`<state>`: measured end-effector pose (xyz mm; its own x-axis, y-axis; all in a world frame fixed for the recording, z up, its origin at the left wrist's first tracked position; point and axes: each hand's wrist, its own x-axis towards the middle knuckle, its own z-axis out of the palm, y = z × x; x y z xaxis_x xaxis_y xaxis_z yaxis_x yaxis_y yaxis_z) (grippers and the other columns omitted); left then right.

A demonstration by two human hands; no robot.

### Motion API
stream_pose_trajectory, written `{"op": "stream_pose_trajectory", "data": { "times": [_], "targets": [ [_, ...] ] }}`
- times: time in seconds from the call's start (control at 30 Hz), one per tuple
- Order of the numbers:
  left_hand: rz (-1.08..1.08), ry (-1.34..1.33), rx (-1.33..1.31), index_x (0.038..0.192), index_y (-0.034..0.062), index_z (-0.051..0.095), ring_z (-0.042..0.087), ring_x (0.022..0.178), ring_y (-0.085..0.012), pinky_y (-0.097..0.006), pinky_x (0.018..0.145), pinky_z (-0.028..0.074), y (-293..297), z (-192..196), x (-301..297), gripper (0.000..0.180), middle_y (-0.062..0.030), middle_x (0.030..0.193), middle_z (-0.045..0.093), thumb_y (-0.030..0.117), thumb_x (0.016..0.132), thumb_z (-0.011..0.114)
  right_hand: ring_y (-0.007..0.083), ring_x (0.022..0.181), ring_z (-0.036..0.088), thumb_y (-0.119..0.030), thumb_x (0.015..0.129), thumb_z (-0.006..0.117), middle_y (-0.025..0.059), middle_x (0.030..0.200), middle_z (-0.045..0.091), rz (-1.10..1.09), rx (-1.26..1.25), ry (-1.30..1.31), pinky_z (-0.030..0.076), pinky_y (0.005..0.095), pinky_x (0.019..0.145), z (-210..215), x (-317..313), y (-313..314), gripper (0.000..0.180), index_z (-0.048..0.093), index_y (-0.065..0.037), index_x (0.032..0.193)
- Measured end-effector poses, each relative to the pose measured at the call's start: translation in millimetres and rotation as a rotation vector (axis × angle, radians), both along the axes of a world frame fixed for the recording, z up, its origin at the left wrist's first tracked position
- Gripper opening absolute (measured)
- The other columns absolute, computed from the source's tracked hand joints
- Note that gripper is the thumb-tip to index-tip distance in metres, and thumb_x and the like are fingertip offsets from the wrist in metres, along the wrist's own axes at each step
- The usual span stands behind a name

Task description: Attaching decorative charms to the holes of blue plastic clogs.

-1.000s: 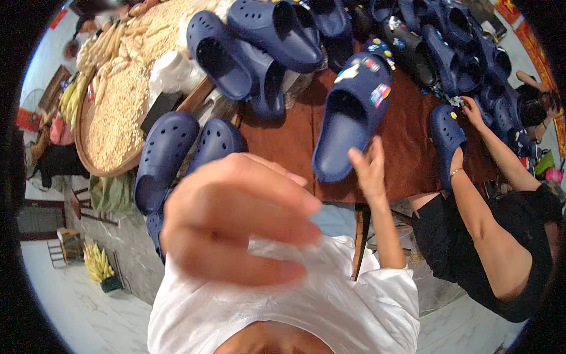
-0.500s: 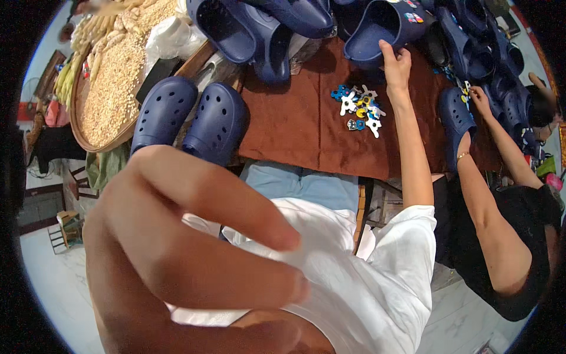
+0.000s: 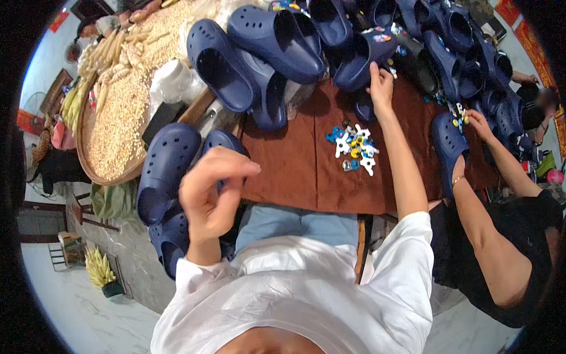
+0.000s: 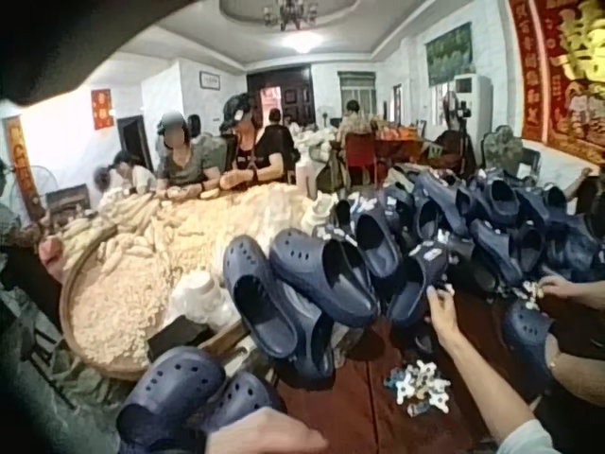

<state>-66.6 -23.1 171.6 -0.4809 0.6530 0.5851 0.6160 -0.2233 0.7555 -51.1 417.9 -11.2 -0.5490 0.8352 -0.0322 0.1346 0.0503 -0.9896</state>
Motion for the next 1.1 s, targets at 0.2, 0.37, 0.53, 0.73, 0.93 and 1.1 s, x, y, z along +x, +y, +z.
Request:
{"op": "stream_pose_trajectory", "data": {
  "times": [0.2, 0.37, 0.53, 0.73, 0.93, 1.1],
  "targets": [
    [0.331, -0.035, -0.228, 0.111, 0.0022, 0.065, 0.062, 0.093, -0.0271, -0.033, 0.081, 0.049, 12, -75, -28, 0.033, -0.0131, 0.105, 0.064, -0.006, 0.08, 0.057, 0.0231, 0.09, 0.058, -0.015, 0.092, 0.064, 0.0113, 0.102, 0.056, -0.068, 0.673, 0.174, 0.049, 0.0362, 0.08, 43, -9, -106, 0.021, 0.06, -0.002, 0.109],
    [0.54, 0.146, -0.316, 0.124, 0.0035, 0.058, 0.052, 0.119, -0.0371, -0.041, 0.1, 0.043, 30, -99, -52, 0.043, -0.0198, 0.13, 0.053, 0.003, 0.082, 0.063, 0.034, 0.102, 0.055, -0.015, 0.085, 0.068, 0.0135, 0.107, 0.058, 0.229, 1.091, 0.12, 0.045, 0.0409, 0.089, 64, -34, -142, 0.03, 0.061, -0.004, 0.111],
    [0.519, 0.154, -0.414, 0.134, 0.0031, 0.049, 0.044, 0.126, -0.0408, -0.045, 0.106, 0.038, 30, -121, -63, 0.056, -0.0229, 0.138, 0.045, 0.008, 0.081, 0.067, 0.0327, 0.102, 0.054, -0.019, 0.079, 0.075, 0.0121, 0.107, 0.057, 0.323, 1.242, 0.015, 0.045, 0.0422, 0.087, 53, -57, -151, 0.041, 0.06, -0.004, 0.114],
    [0.464, 0.169, -0.487, 0.138, 0.0036, 0.048, 0.044, 0.128, -0.0413, -0.044, 0.107, 0.037, 22, -125, -53, 0.057, -0.0235, 0.143, 0.042, 0.009, 0.084, 0.065, 0.0277, 0.094, 0.056, -0.022, 0.076, 0.077, 0.007, 0.096, 0.057, 0.254, 1.163, 0.012, 0.039, 0.0414, 0.085, 60, -27, -175, 0.033, 0.063, -0.007, 0.103],
    [0.235, -0.264, -0.372, 0.138, 0.0039, 0.051, 0.053, 0.125, -0.0253, -0.036, 0.103, 0.043, 21, -128, -37, 0.047, -0.0159, 0.137, 0.053, 0.006, 0.092, 0.061, 0.0249, 0.09, 0.054, -0.024, 0.074, 0.079, 0.0042, 0.089, 0.056, 0.166, 1.135, 0.004, 0.032, 0.0411, 0.088, 66, 52, -236, 0.027, 0.066, -0.012, 0.095],
    [-0.019, -0.634, -0.121, 0.152, 0.0035, 0.02, 0.059, 0.114, -0.0266, -0.038, 0.097, 0.05, 30, -148, -9, 0.089, -0.0272, 0.132, 0.052, 0.012, 0.083, 0.077, 0.0209, 0.085, 0.053, -0.025, 0.073, 0.082, 0.0023, 0.086, 0.054, 0.109, 1.046, -0.039, 0.03, 0.0401, 0.084, 21, 131, -303, 0.03, 0.067, -0.014, 0.096]
  ]
}}
